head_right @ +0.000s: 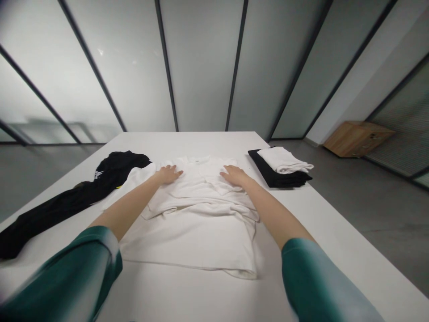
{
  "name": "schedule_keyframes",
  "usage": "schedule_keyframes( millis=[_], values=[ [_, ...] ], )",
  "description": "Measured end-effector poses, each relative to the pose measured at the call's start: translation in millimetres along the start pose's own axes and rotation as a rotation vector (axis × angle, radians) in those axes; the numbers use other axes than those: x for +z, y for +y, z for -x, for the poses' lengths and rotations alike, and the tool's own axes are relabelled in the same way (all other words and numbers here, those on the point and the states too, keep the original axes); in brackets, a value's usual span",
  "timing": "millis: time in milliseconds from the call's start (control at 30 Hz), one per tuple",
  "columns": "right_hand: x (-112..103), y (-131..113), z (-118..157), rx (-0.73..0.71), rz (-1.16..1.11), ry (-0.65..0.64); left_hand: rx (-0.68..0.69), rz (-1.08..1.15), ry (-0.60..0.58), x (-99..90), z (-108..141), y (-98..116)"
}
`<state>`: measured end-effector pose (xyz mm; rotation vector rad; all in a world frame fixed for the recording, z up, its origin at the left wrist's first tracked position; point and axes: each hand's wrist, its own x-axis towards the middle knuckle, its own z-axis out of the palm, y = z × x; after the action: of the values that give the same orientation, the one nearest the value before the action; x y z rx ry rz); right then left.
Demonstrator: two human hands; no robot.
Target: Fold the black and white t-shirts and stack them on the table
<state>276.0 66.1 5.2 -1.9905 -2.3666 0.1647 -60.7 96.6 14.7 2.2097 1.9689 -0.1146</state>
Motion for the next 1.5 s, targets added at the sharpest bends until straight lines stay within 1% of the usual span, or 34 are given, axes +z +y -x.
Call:
schedule_keyframes(
  millis=[67, 133, 200, 333, 433, 500, 533, 600, 700, 767, 800, 833, 867, 900, 933, 967, 1000, 1033, 1067, 1100, 1167, 1200, 1233, 1267, 1300, 1333, 1367, 1400, 1433, 1500],
  values=[
    [7.3, -7.1, -12.2, 0.075, 0.014, -0.076, -0.076, 0.009, -0.061, 1.5, -6.7, 5.1],
    [13.7, -12.9, -19.1, 0.131, 0.041, -0.091, -0.100, -0.002, -0.048, 3.8, -12.9, 6.3],
    [18.9, -15.9, -23.0, 0.164, 0.048, -0.065, -0.099, -0.009, -0.017, 6.9, -19.9, 3.5],
    [25.1, -12.6, -29.4, 0.185, 0.012, 0.003, -0.028, -0.004, 0.085, 12.4, -30.9, -5.3],
    [24.3, 1.0, -32.0, 0.139, -0.050, 0.042, 0.038, 0.015, 0.206, 9.5, -28.3, -13.3],
    [21.2, 15.6, -29.3, 0.099, -0.114, 0.133, 0.050, 0.023, 0.296, 2.0, -20.1, -24.4],
    [19.5, 23.7, -26.0, 0.082, -0.146, 0.196, 0.032, 0.021, 0.330, -3.0, -14.6, -32.7],
    [17.5, 38.5, -16.1, 0.046, -0.208, 0.320, -0.065, 0.015, 0.362, -12.8, -1.7, -54.3],
    [21.7, 51.1, 3.2, 0.003, -0.317, 0.446, -0.302, 0.018, 0.352, -22.1, 17.9, -90.5],
    [28.6, 52.0, 14.5, 0.015, -0.403, 0.489, -0.426, 0.036, 0.268, -23.7, 28.6, -108.7],
    [32.1, 50.9, 18.9, 0.038, -0.449, 0.502, -0.462, 0.050, 0.208, -23.7, 33.0, -114.4],
    [35.2, 49.5, 22.3, 0.067, -0.495, 0.513, -0.477, 0.060, 0.158, -23.7, 36.7, -117.4],
    [37.6, 47.9, 24.9, 0.097, -0.536, 0.524, -0.473, 0.059, 0.135, -23.6, 39.8, -117.7],
    [39.0, 46.6, 26.7, 0.123, -0.568, 0.532, -0.456, 0.040, 0.152, -23.7, 42.4, -115.7],
    [39.6, 45.6, 28.1, 0.144, -0.591, 0.538, -0.429, 0.004, 0.208, -24.0, 44.6, -111.6],
    [39.5, 45.0, 29.1, 0.158, -0.605, 0.541, -0.387, -0.039, 0.288, -24.5, 46.2, -106.0],
    [38.8, 44.6, 29.9, 0.164, -0.614, 0.538, -0.328, -0.070, 0.365, -25.1, 47.2, -99.5],
    [37.8, 44.3, 30.6, 0.164, -0.620, 0.533, -0.249, -0.071, 0.411, -25.8, 47.6, -92.9],
    [36.7, 44.2, 31.3, 0.159, -0.627, 0.527, -0.150, -0.025, 0.405, -26.7, 47.2, -86.8],
    [35.6, 43.9, 32.0, 0.153, -0.633, 0.522, -0.032, 0.069, 0.343, -27.7, 46.0, -81.8],
    [33.9, 43.2, 33.2, 0.146, -0.631, 0.515, 0.194, 0.362, 0.157, -30.1, 41.5, -76.7],
    [33.3, 42.8, 33.8, 0.147, -0.627, 0.513, 0.263, 0.520, 0.104, -31.4, 38.4, -76.9],
    [32.9, 42.3, 34.2, 0.151, -0.624, 0.512, 0.285, 0.649, 0.113, -32.7, 35.2, -78.7],
    [32.7, 41.9, 34.5, 0.156, -0.623, 0.511, 0.261, 0.726, 0.181, -33.8, 32.2, -81.7],
    [32.6, 41.5, 34.7, 0.159, -0.626, 0.511, 0.204, 0.739, 0.277, -34.4, 29.7, -85.3],
    [32.6, 41.3, 34.8, 0.158, -0.628, 0.509, 0.139, 0.698, 0.358, -34.4, 28.2, -89.1],
    [32.8, 41.3, 34.8, 0.157, -0.628, 0.506, 0.091, 0.621, 0.395, -33.5, 27.7, -92.3],
    [33.0, 41.6, 34.6, 0.155, -0.624, 0.502, 0.074, 0.529, 0.389, -31.7, 28.3, -94.4],
    [33.3, 42.0, 34.4, 0.152, -0.618, 0.496, 0.088, 0.440, 0.355, -29.0, 29.7, -95.2],
    [34.1, 43.2, 33.6, 0.145, -0.605, 0.485, 0.154, 0.292, 0.286, -21.6, 34.2, -92.3]
  ],
)
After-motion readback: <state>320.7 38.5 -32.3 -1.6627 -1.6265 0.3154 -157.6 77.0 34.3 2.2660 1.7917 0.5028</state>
